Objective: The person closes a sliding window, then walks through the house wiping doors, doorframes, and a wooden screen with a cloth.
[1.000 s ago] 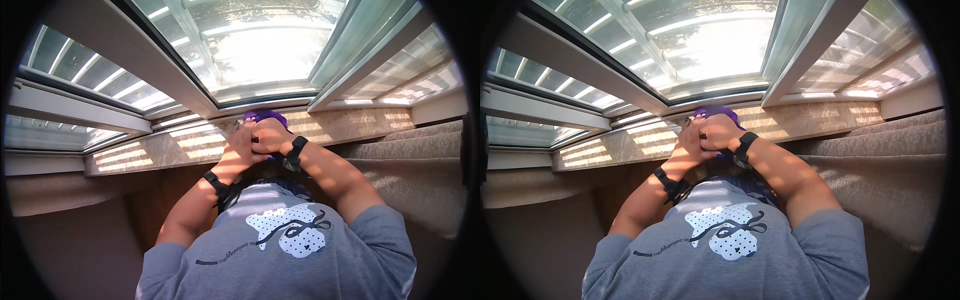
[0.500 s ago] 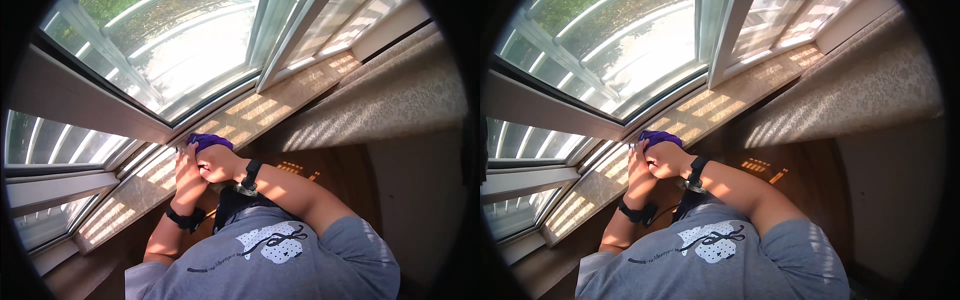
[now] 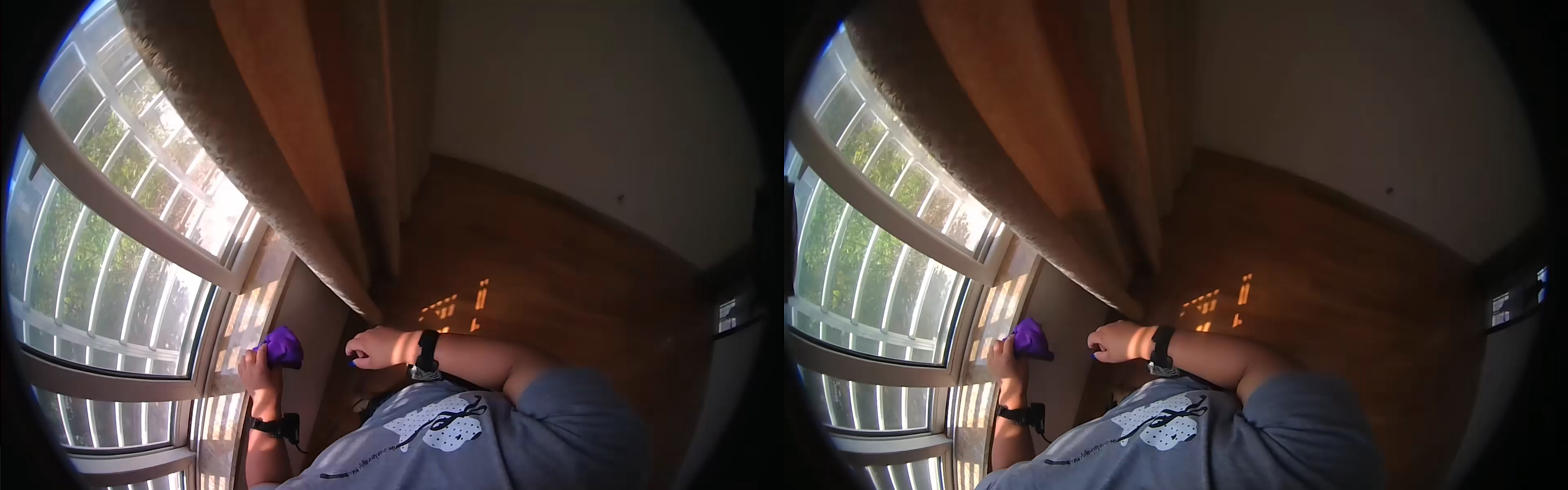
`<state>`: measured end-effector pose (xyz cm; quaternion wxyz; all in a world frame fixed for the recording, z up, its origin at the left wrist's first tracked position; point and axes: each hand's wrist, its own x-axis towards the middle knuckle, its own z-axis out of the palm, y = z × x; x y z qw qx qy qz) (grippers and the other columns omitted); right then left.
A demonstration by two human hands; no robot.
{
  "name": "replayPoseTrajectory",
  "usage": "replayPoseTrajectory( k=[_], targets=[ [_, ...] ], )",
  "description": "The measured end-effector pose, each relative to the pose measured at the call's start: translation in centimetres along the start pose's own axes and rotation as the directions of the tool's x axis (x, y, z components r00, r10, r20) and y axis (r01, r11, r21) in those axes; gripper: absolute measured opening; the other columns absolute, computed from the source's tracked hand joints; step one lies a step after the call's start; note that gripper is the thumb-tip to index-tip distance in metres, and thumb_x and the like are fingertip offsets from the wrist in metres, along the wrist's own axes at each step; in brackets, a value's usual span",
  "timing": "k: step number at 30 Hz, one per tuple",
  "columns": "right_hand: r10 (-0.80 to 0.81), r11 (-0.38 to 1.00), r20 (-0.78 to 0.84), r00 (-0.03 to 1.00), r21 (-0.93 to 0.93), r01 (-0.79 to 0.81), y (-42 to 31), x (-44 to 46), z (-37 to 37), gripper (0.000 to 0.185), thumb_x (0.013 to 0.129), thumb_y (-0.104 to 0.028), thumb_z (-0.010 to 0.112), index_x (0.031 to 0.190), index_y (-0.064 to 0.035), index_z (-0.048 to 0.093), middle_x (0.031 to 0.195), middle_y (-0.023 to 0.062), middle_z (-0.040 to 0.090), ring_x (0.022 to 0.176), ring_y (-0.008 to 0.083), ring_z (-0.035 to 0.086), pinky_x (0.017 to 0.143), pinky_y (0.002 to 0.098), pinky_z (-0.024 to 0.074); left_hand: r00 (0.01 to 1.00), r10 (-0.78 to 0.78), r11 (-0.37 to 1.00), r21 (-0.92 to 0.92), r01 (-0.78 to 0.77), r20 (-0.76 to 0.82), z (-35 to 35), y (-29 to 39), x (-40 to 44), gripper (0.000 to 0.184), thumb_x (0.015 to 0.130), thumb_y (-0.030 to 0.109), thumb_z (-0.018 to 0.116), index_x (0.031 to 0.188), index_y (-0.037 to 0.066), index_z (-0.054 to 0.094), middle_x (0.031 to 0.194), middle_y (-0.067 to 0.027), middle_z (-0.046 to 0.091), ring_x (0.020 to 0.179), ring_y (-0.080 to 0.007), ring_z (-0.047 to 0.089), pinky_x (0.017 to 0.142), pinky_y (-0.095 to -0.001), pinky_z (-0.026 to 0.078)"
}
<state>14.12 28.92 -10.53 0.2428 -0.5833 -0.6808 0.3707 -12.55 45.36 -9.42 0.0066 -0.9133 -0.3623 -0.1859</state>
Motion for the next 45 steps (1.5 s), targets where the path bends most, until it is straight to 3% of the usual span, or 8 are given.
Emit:
replayPoseTrajectory(
  k=[5,11,16,20,26,37,40,45],
  targets=[
    [0.102,0.995,-0.096,0.990,0.023,-0.100,7.5,-14.2,-7.8,0.045,0.079,-0.040,0.069,0.108,-0.0067,0.062,0.086,0.0115,0.066,0.082,0.0310,0.064,0.072,0.0414,0.0509,0.881,0.393,0.909,-0.256,-0.328,0.265,1.3,21.0,6.0,0.032,0.066,0.021,0.074,0.095,0.009,0.067,0.083,-0.0094,0.060,0.079,-0.0312,0.059,0.071,-0.0420,0.048],
    [0.398,0.917,-0.370,0.839,0.182,-0.354,13.0,-31.1,-14.0,0.045,0.076,-0.045,0.071,0.095,-0.0042,0.065,0.085,0.0167,0.067,0.082,0.0352,0.065,0.072,0.0426,0.0513,0.553,0.830,0.482,-0.601,-0.638,0.078,4.8,45.4,13.4,0.037,0.060,0.020,0.079,0.092,0.006,0.064,0.084,-0.0121,0.061,0.080,-0.0344,0.059,0.070,-0.0437,0.048],
    [0.580,0.813,-0.531,0.617,0.330,-0.480,14.7,-44.1,-16.6,0.043,0.078,-0.041,0.070,0.097,-0.0030,0.065,0.088,0.0169,0.066,0.083,0.0351,0.064,0.074,0.0415,0.0501,0.203,0.965,0.252,-0.811,-0.528,0.168,8.2,59.3,15.7,0.041,0.065,0.029,0.079,0.095,0.006,0.063,0.084,-0.0137,0.061,0.081,-0.0351,0.060,0.072,-0.0442,0.047],
    [0.628,0.771,-0.663,0.408,0.459,-0.442,15.3,-51.1,-17.0,0.049,0.081,-0.045,0.066,0.106,-0.0034,0.061,0.095,0.0181,0.065,0.089,0.0345,0.063,0.077,0.0410,0.0496,-0.064,0.981,0.103,-0.776,-0.623,0.182,11.9,70.3,16.3,0.045,0.066,0.033,0.078,0.093,0.004,0.058,0.082,-0.0171,0.061,0.079,-0.0381,0.059,0.070,-0.0452,0.047],
    [0.691,0.646,-0.703,0.172,0.491,-0.585,24.6,-58.6,-20.7,0.030,0.087,-0.036,0.060,0.094,-0.0067,0.064,0.085,0.0163,0.066,0.081,0.0373,0.062,0.071,0.0430,0.0492,-0.231,0.967,-0.028,-0.858,-0.513,0.107,17.2,84.8,20.1,0.028,0.075,0.026,0.070,0.089,0.004,0.060,0.081,-0.0188,0.061,0.079,-0.0393,0.059,0.068,-0.0462,0.046],
    [0.662,0.666,-0.727,0.181,0.461,-0.587,36.0,-73.2,-38.4,0.020,0.084,-0.023,0.062,0.090,-0.0042,0.062,0.079,0.0193,0.063,0.075,0.0378,0.061,0.066,0.0432,0.0471,-0.389,0.914,-0.079,-0.891,-0.448,0.115,24.0,108.9,32.4,0.038,0.079,0.038,0.071,0.102,0.008,0.064,0.086,-0.0170,0.066,0.079,-0.0365,0.063,0.068,-0.0430,0.049],
    [0.502,0.743,-0.864,-0.039,0.454,-0.491,38.8,-79.1,-35.5,0.021,0.083,-0.025,0.062,0.091,-0.0062,0.062,0.074,0.0181,0.062,0.071,0.0374,0.061,0.064,0.0442,0.0470,-0.516,0.852,-0.145,-0.909,-0.391,0.087,26.0,117.1,30.5,0.039,0.080,0.039,0.070,0.104,0.009,0.064,0.087,-0.0173,0.066,0.080,-0.0360,0.063,0.069,-0.0419,0.049],
    [0.706,0.505,-0.697,-0.125,0.619,-0.601,39.1,-94.2,-36.8,0.027,0.083,-0.032,0.061,0.086,-0.0057,0.064,0.076,0.0182,0.063,0.071,0.0371,0.061,0.063,0.0428,0.0472,-0.665,0.690,-0.040,-0.903,-0.429,0.285,23.1,133.4,26.0,0.037,0.084,0.038,0.067,0.103,0.007,0.064,0.088,-0.0162,0.066,0.081,-0.0340,0.064,0.071,-0.0405,0.049]
  ],
)
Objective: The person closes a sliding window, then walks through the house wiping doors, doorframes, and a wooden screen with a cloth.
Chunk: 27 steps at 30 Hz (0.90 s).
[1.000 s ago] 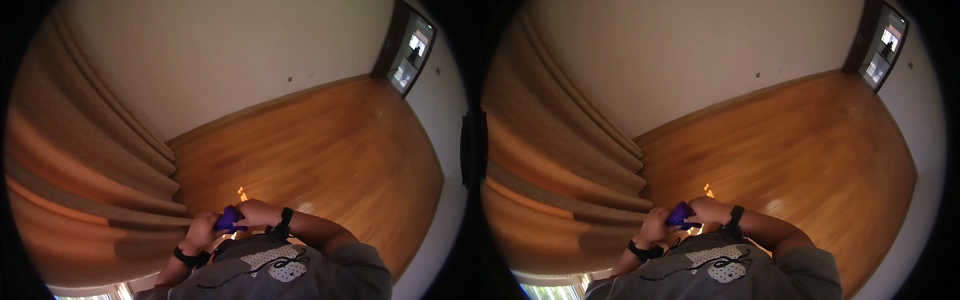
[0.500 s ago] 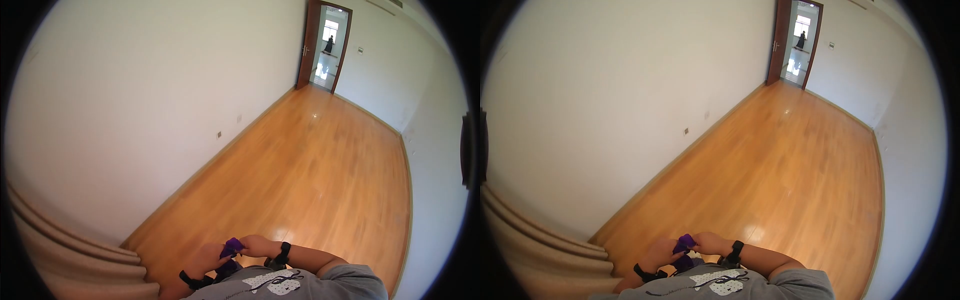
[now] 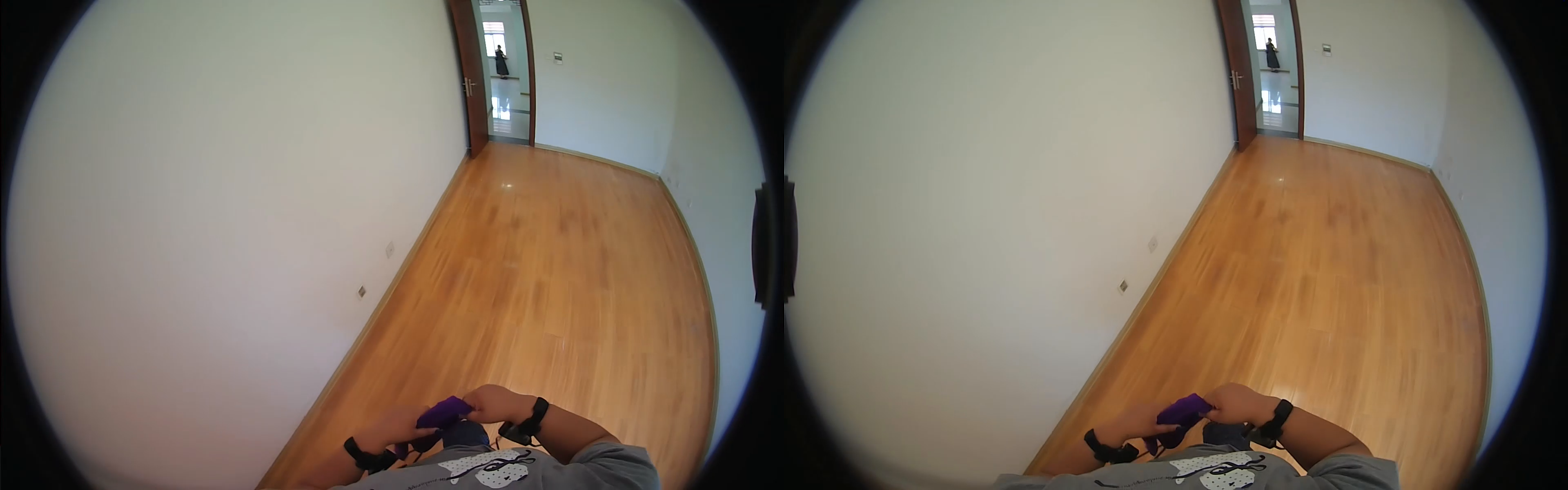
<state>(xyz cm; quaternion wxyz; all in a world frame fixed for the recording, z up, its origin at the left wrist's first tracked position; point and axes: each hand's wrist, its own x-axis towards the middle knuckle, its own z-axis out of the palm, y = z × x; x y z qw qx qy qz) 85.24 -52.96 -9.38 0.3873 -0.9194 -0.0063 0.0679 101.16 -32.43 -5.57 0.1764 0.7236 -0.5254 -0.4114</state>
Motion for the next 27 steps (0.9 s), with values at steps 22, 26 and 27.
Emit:
replayPoseTrajectory(
  k=[22,26,27],
  targets=[
    [0.028,1.000,-0.389,0.921,0.002,-0.030,32.9,24.8,-37.0,0.019,0.077,-0.026,0.068,0.070,-0.0083,0.064,0.068,0.0126,0.059,0.063,0.0339,0.057,0.054,0.0431,0.0421,0.963,0.255,0.895,0.357,-0.269,0.087,-32.0,-8.0,54.7,0.028,0.083,0.033,0.065,0.098,0.009,0.066,0.085,-0.0148,0.066,0.081,-0.0347,0.063,0.070,-0.0425,0.048],
    [0.063,0.998,-0.435,0.898,0.007,-0.066,39.9,30.4,-45.3,0.018,0.078,-0.027,0.067,0.073,-0.0098,0.066,0.069,0.0120,0.061,0.064,0.0337,0.058,0.055,0.0433,0.0430,0.959,0.247,0.921,0.273,-0.277,0.139,-40.5,-7.6,65.9,0.032,0.083,0.035,0.066,0.101,0.009,0.066,0.087,-0.0147,0.067,0.082,-0.0337,0.064,0.070,-0.0417,0.049],
    [0.077,0.997,-0.432,0.898,0.011,-0.080,41.5,31.3,-48.3,0.018,0.078,-0.028,0.067,0.075,-0.0103,0.067,0.070,0.0119,0.061,0.065,0.0337,0.059,0.056,0.0433,0.0436,0.957,0.243,0.924,0.262,-0.277,0.157,-42.2,-7.1,69.3,0.032,0.082,0.035,0.066,0.102,0.010,0.066,0.087,-0.0148,0.067,0.082,-0.0338,0.064,0.070,-0.0415,0.049]
  ],
)
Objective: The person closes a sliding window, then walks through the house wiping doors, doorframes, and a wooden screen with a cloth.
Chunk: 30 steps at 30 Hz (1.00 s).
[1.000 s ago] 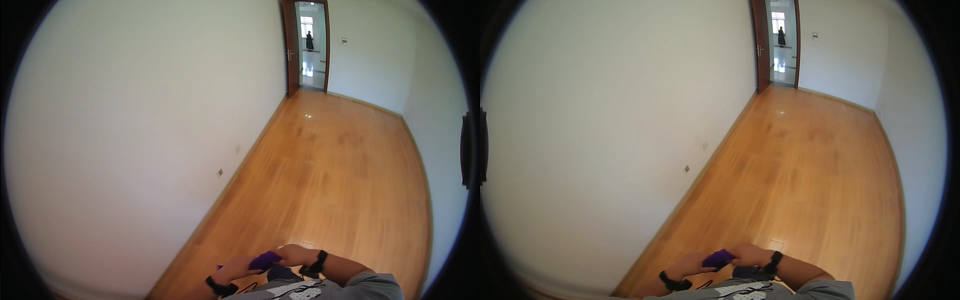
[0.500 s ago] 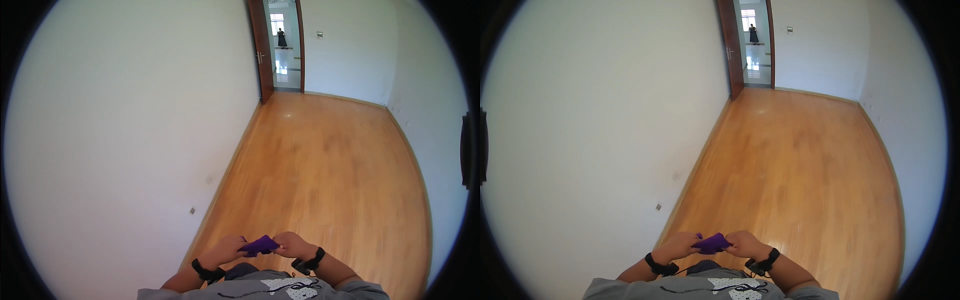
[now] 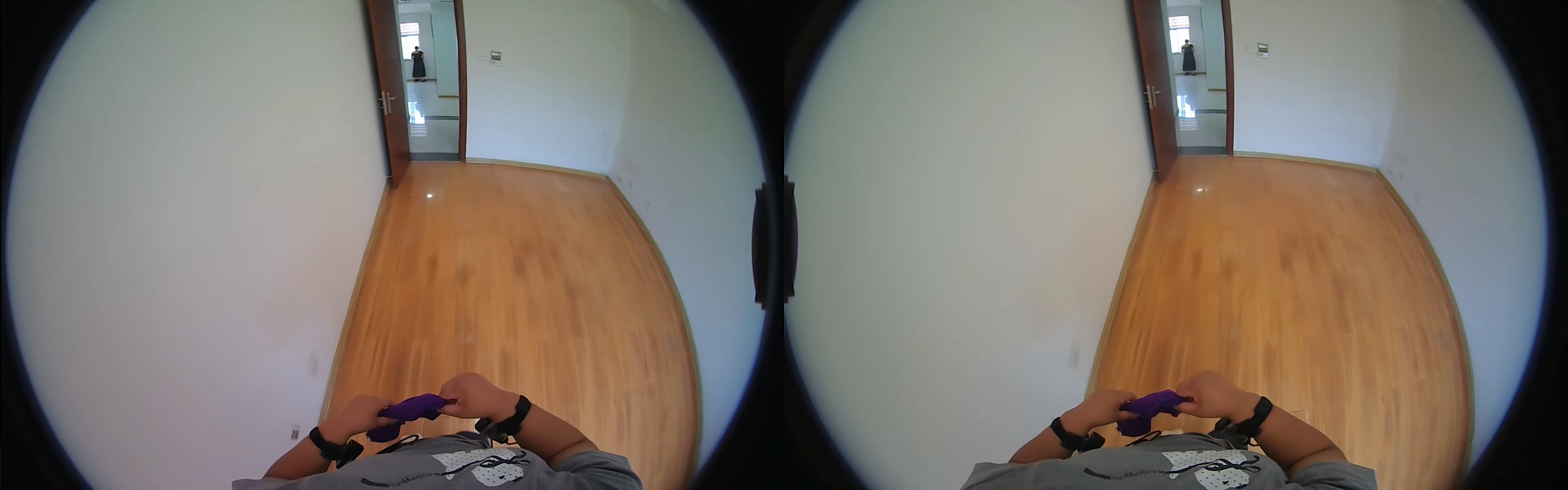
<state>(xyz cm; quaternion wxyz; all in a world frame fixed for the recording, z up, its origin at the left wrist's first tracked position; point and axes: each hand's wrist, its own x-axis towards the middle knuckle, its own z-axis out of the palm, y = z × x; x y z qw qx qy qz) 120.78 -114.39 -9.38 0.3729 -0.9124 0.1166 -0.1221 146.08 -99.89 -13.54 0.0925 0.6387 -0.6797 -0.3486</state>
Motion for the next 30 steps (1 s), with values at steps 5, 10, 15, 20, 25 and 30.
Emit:
replayPoseTrajectory(
  k=[5,10,15,20,25,30],
  targets=[
    [0.077,0.996,-0.120,0.990,-0.037,-0.082,12.1,7.3,-5.1,0.022,0.079,-0.033,0.066,0.081,-0.0118,0.068,0.075,0.0121,0.063,0.072,0.0327,0.061,0.061,0.0425,0.0461,0.985,0.153,0.987,0.033,-0.156,0.078,-7.7,-5.8,15.6,0.033,0.082,0.032,0.066,0.107,0.011,0.065,0.088,-0.0150,0.067,0.082,-0.0342,0.064,0.070,-0.0404,0.049],
    [0.385,0.923,0.035,0.922,0.004,-0.385,23.0,13.2,-11.4,0.030,0.082,-0.039,0.063,0.083,-0.0093,0.068,0.076,0.0129,0.065,0.074,0.0316,0.063,0.062,0.0421,0.0466,0.965,0.231,0.959,0.136,-0.247,0.124,-15.1,-7.8,29.4,0.028,0.080,0.026,0.070,0.099,0.008,0.064,0.084,-0.0157,0.066,0.081,-0.0351,0.063,0.069,-0.0405,0.048],
    [0.334,0.940,0.008,0.942,0.073,-0.334,33.4,23.6,-18.2,0.029,0.083,-0.035,0.064,0.082,-0.0062,0.066,0.070,0.0138,0.062,0.066,0.0308,0.060,0.059,0.0391,0.0443,0.983,0.116,0.971,0.193,-0.143,0.144,-24.4,-11.0,40.6,0.027,0.079,0.026,0.071,0.095,0.006,0.064,0.083,-0.0154,0.066,0.081,-0.0344,0.063,0.069,-0.0404,0.048],
    [0.316,0.915,0.194,0.928,0.195,-0.353,41.2,35.7,-25.1,0.029,0.085,-0.035,0.062,0.084,-0.0064,0.067,0.070,0.0117,0.063,0.068,0.0273,0.062,0.061,0.0377,0.0450,0.994,-0.012,0.975,0.221,-0.013,0.110,-33.5,-16.1,50.5,0.028,0.080,0.026,0.070,0.100,0.008,0.065,0.087,-0.0135,0.067,0.084,-0.0325,0.064,0.072,-0.0394,0.049],
    [0.278,0.939,0.275,0.920,0.126,-0.321,51.3,50.3,-29.2,0.028,0.085,-0.034,0.061,0.087,-0.0070,0.068,0.072,0.0103,0.065,0.068,0.0259,0.063,0.062,0.0371,0.0456,0.983,-0.174,0.979,0.115,0.167,0.051,-38.7,-25.6,60.6,0.028,0.082,0.026,0.069,0.103,0.009,0.066,0.090,-0.0127,0.067,0.086,-0.0315,0.064,0.075,-0.0384,0.050],
    [0.314,0.931,0.306,0.899,0.088,-0.355,57.6,59.9,-33.3,0.026,0.086,-0.032,0.061,0.091,-0.0073,0.069,0.072,0.0094,0.065,0.068,0.0240,0.063,0.062,0.0357,0.0458,0.989,-0.123,0.991,0.070,0.118,0.084,-44.8,-34.2,70.8,0.027,0.084,0.029,0.065,0.103,0.009,0.066,0.090,-0.0137,0.067,0.084,-0.0324,0.064,0.073,-0.0393,0.050]
  ],
)
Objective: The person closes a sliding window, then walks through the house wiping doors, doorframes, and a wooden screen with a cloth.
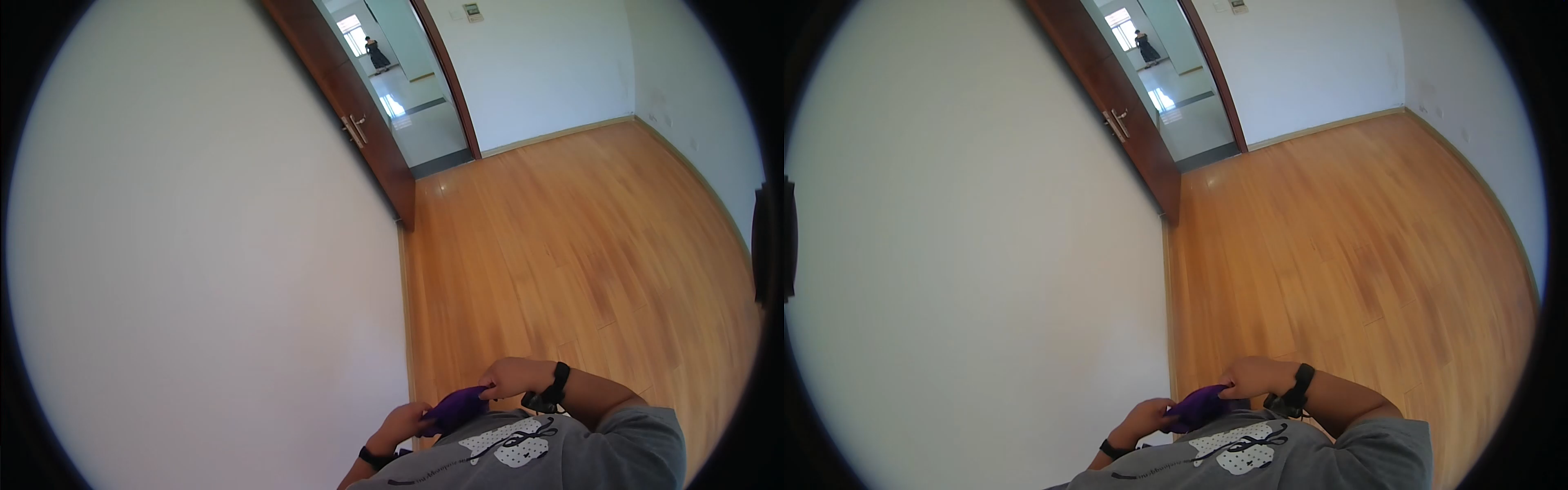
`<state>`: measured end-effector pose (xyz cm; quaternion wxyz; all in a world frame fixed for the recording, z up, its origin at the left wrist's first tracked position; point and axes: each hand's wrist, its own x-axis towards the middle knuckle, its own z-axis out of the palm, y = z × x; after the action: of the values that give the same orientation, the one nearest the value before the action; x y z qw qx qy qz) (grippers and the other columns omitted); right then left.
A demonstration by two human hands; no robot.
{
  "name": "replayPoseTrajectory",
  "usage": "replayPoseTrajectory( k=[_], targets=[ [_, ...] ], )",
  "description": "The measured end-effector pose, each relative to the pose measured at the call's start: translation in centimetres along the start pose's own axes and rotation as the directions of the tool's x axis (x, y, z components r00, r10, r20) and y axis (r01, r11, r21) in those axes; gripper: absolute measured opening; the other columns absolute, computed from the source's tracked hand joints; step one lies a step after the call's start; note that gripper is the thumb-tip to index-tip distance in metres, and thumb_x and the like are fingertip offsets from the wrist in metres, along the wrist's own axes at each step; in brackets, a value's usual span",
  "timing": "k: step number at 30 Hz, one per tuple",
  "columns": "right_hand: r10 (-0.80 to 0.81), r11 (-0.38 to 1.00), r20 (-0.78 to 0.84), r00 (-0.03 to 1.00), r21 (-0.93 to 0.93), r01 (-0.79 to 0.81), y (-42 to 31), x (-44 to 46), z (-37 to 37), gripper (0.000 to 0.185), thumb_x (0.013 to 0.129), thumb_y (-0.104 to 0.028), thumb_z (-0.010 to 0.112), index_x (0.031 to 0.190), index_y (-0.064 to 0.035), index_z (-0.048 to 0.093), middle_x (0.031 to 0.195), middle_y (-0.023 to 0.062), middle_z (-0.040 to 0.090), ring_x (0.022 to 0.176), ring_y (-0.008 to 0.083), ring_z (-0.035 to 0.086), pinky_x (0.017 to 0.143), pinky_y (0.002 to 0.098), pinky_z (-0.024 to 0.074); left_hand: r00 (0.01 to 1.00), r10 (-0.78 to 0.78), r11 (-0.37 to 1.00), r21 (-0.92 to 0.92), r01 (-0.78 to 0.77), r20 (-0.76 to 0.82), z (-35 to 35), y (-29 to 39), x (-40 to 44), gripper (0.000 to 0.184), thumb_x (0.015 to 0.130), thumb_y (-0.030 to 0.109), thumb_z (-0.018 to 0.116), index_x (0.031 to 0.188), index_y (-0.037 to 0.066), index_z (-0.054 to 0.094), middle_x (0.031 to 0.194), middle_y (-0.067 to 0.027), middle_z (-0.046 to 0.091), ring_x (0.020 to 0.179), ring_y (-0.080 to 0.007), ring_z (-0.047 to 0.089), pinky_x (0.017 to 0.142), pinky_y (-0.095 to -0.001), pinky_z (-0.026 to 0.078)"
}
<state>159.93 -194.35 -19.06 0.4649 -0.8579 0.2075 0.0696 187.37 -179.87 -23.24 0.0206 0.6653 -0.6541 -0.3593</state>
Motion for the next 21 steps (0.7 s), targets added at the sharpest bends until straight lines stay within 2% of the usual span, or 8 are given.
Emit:
replayPoseTrajectory(
  k=[3,6,9,12,15,17,20,21],
  targets=[
    [-0.056,0.993,-0.061,0.997,0.103,0.062,-0.4,3.3,-5.2,0.024,0.088,-0.029,0.061,0.093,-0.0074,0.069,0.071,0.0088,0.065,0.066,0.0209,0.062,0.062,0.0332,0.0457,0.999,0.036,0.999,0.012,-0.036,0.012,-6.2,0.6,4.1,0.025,0.084,0.027,0.064,0.099,0.008,0.066,0.088,-0.0144,0.067,0.082,-0.0333,0.064,0.071,-0.0407,0.050],
    [0.069,0.986,-0.068,0.995,0.156,-0.057,-0.7,6.2,-13.3,0.023,0.089,-0.027,0.061,0.093,-0.0057,0.068,0.071,0.0087,0.064,0.066,0.0187,0.060,0.062,0.0308,0.0454,0.983,0.181,0.979,0.093,-0.181,0.005,-12.4,0.4,10.9,0.023,0.083,0.025,0.065,0.097,0.007,0.064,0.085,-0.0144,0.066,0.081,-0.0340,0.063,0.070,-0.0415,0.049],
    [0.037,0.978,-0.225,0.974,0.211,0.012,5.1,10.8,-18.2,0.022,0.091,-0.024,0.060,0.092,-0.0029,0.068,0.073,0.0081,0.063,0.067,0.0149,0.059,0.064,0.0297,0.0456,0.964,0.265,0.959,0.097,-0.267,0.027,-17.1,0.3,19.6,0.023,0.083,0.025,0.065,0.096,0.006,0.063,0.083,-0.0145,0.065,0.081,-0.0342,0.063,0.069,-0.0423,0.048],
    [0.027,0.861,-0.267,0.963,0.496,0.114,11.6,13.9,-22.2,0.023,0.094,-0.022,0.056,0.093,-0.0002,0.064,0.076,0.0047,0.066,0.071,0.0151,0.062,0.065,0.0297,0.0477,0.952,0.301,0.948,0.088,-0.306,0.059,-19.7,1.0,27.3,0.024,0.084,0.027,0.066,0.095,0.006,0.062,0.083,-0.0151,0.065,0.081,-0.0350,0.062,0.069,-0.0424,0.048],
    [0.165,0.686,-0.207,0.964,0.727,0.039,15.2,16.3,-29.3,0.021,0.095,-0.019,0.056,0.096,-0.0002,0.064,0.075,0.0063,0.064,0.072,0.0114,0.059,0.068,0.0280,0.0473,0.960,0.278,0.957,0.076,-0.280,0.035,-24.1,1.5,34.8,0.026,0.085,0.029,0.066,0.097,0.006,0.062,0.085,-0.0160,0.065,0.082,-0.0361,0.062,0.070,-0.0422,0.048],
    [0.040,0.880,-0.242,0.969,0.468,0.080,20.6,19.8,-33.8,0.021,0.097,-0.018,0.053,0.098,-0.0001,0.063,0.078,0.0063,0.065,0.073,0.0121,0.060,0.069,0.0286,0.0485,0.984,0.175,0.980,0.091,-0.178,0.040,-26.3,1.5,38.9,0.027,0.086,0.030,0.065,0.098,0.006,0.062,0.088,-0.0166,0.065,0.084,-0.0360,0.062,0.071,-0.0429,0.048],
    [-0.069,0.986,-0.238,0.969,0.133,0.103,20.0,23.8,-43.9,0.022,0.098,-0.019,0.050,0.099,-0.0006,0.063,0.083,0.0088,0.068,0.077,0.0158,0.064,0.072,0.0306,0.0500,0.991,0.109,0.992,0.051,-0.114,0.083,-31.4,0.2,45.0,0.027,0.087,0.031,0.063,0.098,0.006,0.061,0.089,-0.0157,0.064,0.085,-0.0346,0.062,0.072,-0.0414,0.048],
    [-0.063,0.958,-0.231,0.971,0.258,0.124,21.4,25.1,-46.1,0.023,0.098,-0.020,0.050,0.099,-0.0008,0.063,0.083,0.0095,0.067,0.077,0.0166,0.064,0.072,0.0311,0.0499,0.990,0.107,0.993,0.045,-0.111,0.088,-33.6,0.7,47.3,0.026,0.087,0.031,0.063,0.097,0.007,0.061,0.088,-0.0150,0.064,0.085,-0.0342,0.062,0.072,-0.0408,0.048]
  ],
)
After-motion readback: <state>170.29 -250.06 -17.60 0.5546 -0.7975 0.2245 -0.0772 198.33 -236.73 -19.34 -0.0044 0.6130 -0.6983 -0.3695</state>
